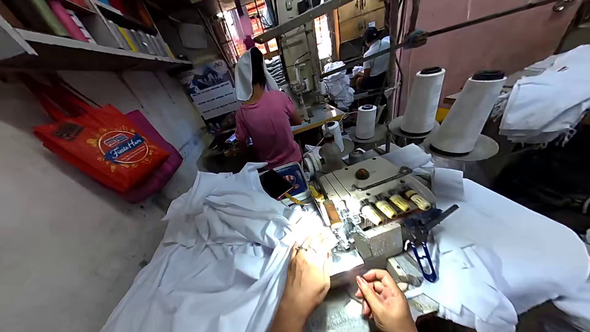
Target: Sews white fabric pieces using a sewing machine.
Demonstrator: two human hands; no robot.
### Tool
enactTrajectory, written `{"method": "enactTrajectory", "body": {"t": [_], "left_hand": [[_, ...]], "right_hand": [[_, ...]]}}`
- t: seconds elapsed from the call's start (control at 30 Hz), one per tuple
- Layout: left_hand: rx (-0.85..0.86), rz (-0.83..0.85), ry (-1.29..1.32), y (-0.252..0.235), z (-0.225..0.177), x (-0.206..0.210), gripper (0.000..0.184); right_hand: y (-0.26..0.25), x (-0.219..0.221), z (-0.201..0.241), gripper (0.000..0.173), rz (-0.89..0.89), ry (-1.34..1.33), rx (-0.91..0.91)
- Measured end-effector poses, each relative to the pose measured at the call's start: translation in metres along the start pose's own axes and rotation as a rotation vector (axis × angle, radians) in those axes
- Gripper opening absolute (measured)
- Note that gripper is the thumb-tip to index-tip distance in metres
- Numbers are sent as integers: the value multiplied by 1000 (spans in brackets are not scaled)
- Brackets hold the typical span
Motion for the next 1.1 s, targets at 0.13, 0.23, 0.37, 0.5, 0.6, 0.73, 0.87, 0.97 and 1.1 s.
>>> {"method": "enactTrajectory", "body": {"t": [0.13,0.23,0.37,0.5,0.6,0.73,0.87,0.97,1.1], "left_hand": [[-46,-131,52,31,-12,-6,42],[67,-451,429,99,-45,-13,25],[-34,-386,1288,170,-70,45,15],[-343,-209,1767,207,-55,82,41],[-446,-460,1882,218,-13,42,67],[-496,-1102,1506,220,48,-45,52],[-356,-1186,971,152,122,-147,42],[-288,-946,958,54,192,-196,54],[-660,-353,998,-28,253,-159,76]], "right_hand": [[8,5,-28,16,179,114,52],[19,34,-33,30,435,96,92],[30,101,-33,43,733,-204,295],[38,144,-9,12,697,-546,541],[42,149,24,15,770,-875,455],[38,140,26,14,849,-998,372],[33,133,8,45,936,-517,293],[44,126,14,36,997,-275,84],[71,101,103,34,830,144,-600]]}}
Point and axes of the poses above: each hand's wrist, its own y-axis away from the middle knuckle, its own x-axis out of the palm, z = x × y, the point moved 8 cm from there along -y, towards the middle knuckle, and after that the axes turned 11 degrees about z, right-handed, at the moved point
